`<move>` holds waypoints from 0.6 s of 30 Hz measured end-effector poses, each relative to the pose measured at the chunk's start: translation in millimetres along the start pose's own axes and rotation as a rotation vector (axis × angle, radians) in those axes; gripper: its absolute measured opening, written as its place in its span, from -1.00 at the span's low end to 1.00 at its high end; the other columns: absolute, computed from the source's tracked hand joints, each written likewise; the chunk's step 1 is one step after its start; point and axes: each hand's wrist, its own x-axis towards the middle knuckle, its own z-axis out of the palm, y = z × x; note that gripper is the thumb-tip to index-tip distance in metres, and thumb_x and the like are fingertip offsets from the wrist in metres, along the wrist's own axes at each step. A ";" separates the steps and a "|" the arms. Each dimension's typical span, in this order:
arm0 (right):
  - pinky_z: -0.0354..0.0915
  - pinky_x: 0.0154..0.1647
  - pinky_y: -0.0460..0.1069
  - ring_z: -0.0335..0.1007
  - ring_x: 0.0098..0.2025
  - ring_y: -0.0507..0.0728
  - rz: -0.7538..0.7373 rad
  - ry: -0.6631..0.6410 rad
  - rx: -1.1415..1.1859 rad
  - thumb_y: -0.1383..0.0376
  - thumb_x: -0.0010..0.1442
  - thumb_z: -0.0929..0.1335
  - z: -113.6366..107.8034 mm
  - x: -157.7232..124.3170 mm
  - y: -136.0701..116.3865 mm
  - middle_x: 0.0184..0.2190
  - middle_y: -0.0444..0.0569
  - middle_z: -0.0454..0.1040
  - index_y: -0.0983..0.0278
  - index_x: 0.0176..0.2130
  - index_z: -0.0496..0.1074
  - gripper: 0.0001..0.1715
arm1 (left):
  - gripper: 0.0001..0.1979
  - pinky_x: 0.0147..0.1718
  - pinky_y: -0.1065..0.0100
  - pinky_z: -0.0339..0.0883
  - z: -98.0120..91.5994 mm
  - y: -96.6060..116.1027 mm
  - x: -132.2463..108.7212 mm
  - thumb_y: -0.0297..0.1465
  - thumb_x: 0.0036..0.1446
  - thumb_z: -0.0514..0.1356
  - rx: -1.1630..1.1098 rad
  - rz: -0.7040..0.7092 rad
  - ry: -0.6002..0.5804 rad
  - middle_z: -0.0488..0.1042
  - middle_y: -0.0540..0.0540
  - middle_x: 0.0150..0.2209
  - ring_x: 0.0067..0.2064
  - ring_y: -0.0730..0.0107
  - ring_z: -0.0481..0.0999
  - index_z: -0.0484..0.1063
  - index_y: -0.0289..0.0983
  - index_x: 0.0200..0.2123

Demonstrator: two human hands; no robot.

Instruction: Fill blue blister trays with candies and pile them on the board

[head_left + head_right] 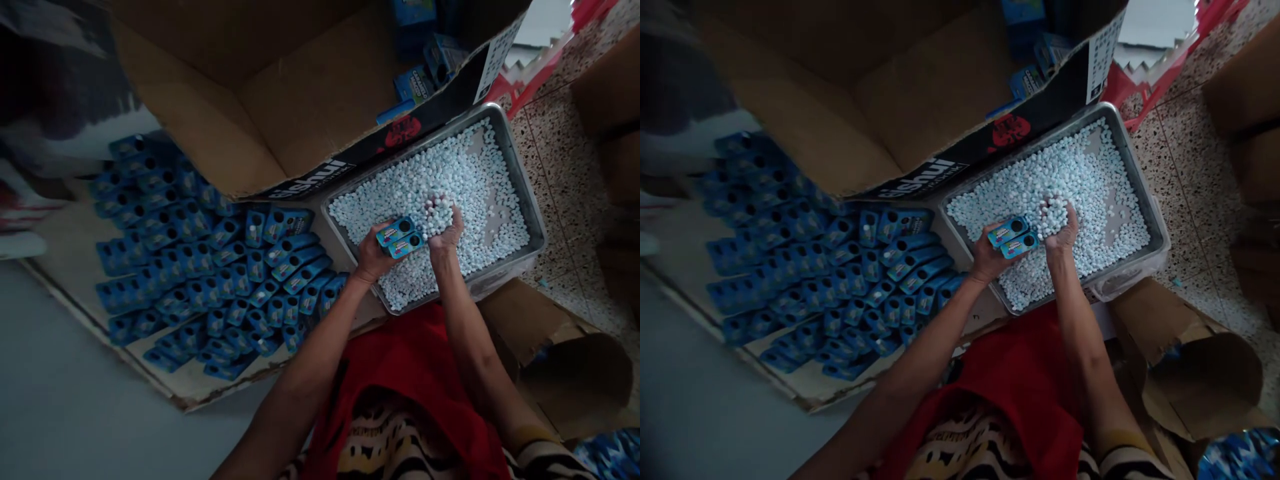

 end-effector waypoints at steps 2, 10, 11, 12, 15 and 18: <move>0.62 -0.09 0.08 0.64 -0.18 0.15 -0.022 -0.115 -0.024 0.05 0.12 0.45 6.8 -17.0 -13.3 -0.34 -0.12 0.64 0.16 -0.33 0.51 -0.76 | -0.18 0.18 -0.05 0.57 -11.4 5.1 0.8 -0.04 -0.06 0.57 -0.041 -0.011 0.035 0.61 -0.21 0.17 0.17 -0.08 0.66 0.37 -0.15 0.21; 0.48 0.17 0.15 0.57 -0.10 0.20 -0.251 -0.348 -0.242 0.04 0.20 0.39 35.6 -85.8 -19.9 -0.30 -0.06 0.58 0.13 -0.40 0.51 -0.74 | 0.01 0.31 -0.09 0.48 -20.8 30.2 1.7 -0.20 -0.08 0.61 -0.104 0.032 0.041 0.46 -0.29 0.33 0.35 -0.03 0.54 0.14 -0.07 0.33; 0.46 0.20 0.16 0.57 -0.09 0.20 -0.280 -0.349 -0.257 0.03 0.21 0.39 38.4 -87.1 -18.1 -0.29 -0.05 0.57 0.13 -0.41 0.49 -0.72 | -0.01 0.31 -0.08 0.48 -20.2 32.5 2.5 -0.22 -0.07 0.61 -0.105 0.033 0.059 0.46 -0.29 0.31 0.34 -0.02 0.54 0.15 -0.09 0.31; 0.44 0.23 0.17 0.56 -0.08 0.21 -0.315 -0.347 -0.277 0.02 0.22 0.39 41.2 -87.3 -16.5 -0.30 -0.05 0.55 0.13 -0.42 0.48 -0.70 | -0.03 0.31 -0.06 0.48 -19.6 34.5 3.5 -0.23 -0.07 0.61 -0.102 0.030 0.074 0.47 -0.28 0.30 0.33 -0.02 0.55 0.15 -0.10 0.30; 0.41 0.26 0.17 0.54 -0.05 0.22 -0.425 -0.343 -0.364 -0.02 0.27 0.35 50.3 -85.2 -14.0 -0.30 -0.04 0.50 0.12 -0.44 0.45 -0.64 | -0.06 0.30 -0.02 0.48 -19.9 38.7 6.8 -0.26 -0.07 0.59 -0.065 0.031 0.088 0.50 -0.25 0.26 0.30 -0.02 0.57 0.18 -0.11 0.29; 0.39 0.31 0.16 0.52 0.03 0.22 -0.464 -0.344 -0.438 -0.05 0.32 0.33 58.2 -83.0 -12.6 -0.25 -0.03 0.52 0.10 -0.41 0.50 -0.61 | -0.20 0.27 0.02 0.49 -24.1 41.3 10.1 -0.23 -0.02 0.55 0.003 0.077 0.071 0.55 -0.22 0.19 0.24 -0.01 0.61 0.28 -0.16 0.23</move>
